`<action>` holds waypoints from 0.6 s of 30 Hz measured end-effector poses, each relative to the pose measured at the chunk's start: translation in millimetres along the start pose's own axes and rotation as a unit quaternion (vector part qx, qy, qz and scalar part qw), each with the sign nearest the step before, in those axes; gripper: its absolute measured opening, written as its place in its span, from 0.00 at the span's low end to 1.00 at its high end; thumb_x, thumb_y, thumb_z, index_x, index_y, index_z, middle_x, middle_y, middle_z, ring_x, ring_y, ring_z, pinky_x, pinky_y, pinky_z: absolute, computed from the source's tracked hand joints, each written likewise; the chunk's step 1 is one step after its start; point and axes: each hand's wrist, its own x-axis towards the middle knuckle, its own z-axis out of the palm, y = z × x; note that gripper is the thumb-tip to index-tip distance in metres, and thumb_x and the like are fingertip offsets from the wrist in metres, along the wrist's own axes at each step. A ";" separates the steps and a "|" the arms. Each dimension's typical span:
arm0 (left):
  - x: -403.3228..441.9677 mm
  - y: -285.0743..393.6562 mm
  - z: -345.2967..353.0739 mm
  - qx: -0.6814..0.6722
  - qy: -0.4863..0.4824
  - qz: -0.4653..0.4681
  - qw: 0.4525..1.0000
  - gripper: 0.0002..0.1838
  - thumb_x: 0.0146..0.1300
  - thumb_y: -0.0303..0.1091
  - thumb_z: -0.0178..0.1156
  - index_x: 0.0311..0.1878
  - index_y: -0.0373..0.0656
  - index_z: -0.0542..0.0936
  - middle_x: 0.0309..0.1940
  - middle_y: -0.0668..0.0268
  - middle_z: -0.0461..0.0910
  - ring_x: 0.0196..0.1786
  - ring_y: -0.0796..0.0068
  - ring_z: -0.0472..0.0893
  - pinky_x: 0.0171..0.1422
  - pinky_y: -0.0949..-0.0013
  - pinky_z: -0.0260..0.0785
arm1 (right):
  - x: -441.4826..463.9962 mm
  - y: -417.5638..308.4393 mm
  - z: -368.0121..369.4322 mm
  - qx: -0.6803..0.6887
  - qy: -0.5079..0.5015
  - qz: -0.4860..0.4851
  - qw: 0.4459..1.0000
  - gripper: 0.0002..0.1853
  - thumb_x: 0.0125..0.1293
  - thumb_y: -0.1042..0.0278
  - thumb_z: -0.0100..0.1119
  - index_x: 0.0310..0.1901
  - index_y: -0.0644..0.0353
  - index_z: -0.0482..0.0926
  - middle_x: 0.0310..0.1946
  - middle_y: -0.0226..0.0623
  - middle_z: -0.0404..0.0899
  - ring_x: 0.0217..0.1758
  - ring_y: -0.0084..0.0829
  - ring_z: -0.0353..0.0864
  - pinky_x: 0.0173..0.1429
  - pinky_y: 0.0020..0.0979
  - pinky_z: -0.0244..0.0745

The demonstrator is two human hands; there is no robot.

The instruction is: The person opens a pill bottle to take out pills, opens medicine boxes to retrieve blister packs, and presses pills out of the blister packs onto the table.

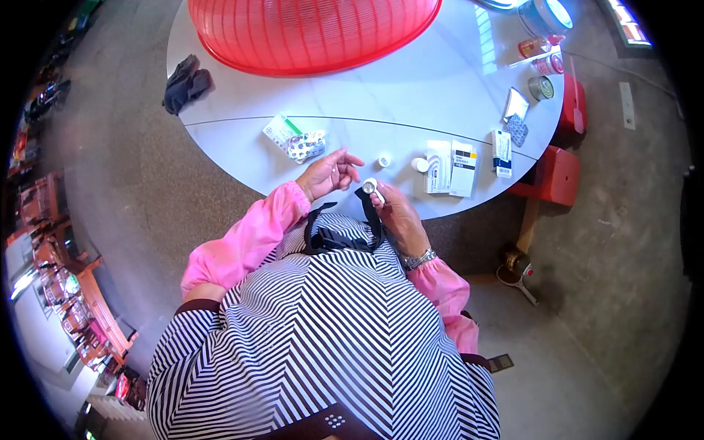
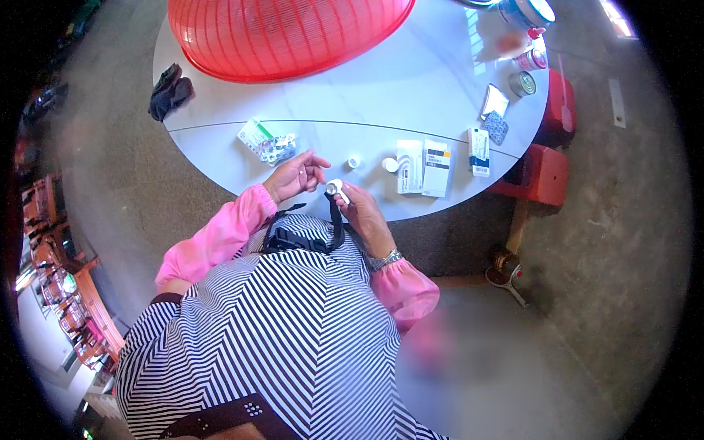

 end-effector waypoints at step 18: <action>7.0 5.3 7.4 0.120 0.032 -0.062 0.990 0.16 0.70 0.31 0.51 0.57 0.39 0.75 0.18 0.64 0.79 0.10 0.84 0.66 0.13 0.84 0.53 | 40.0 30.1 -39.7 0.029 0.070 0.023 0.997 0.14 0.71 0.63 0.54 0.51 0.64 0.77 0.37 0.28 0.79 0.36 0.14 0.77 0.38 0.15 0.71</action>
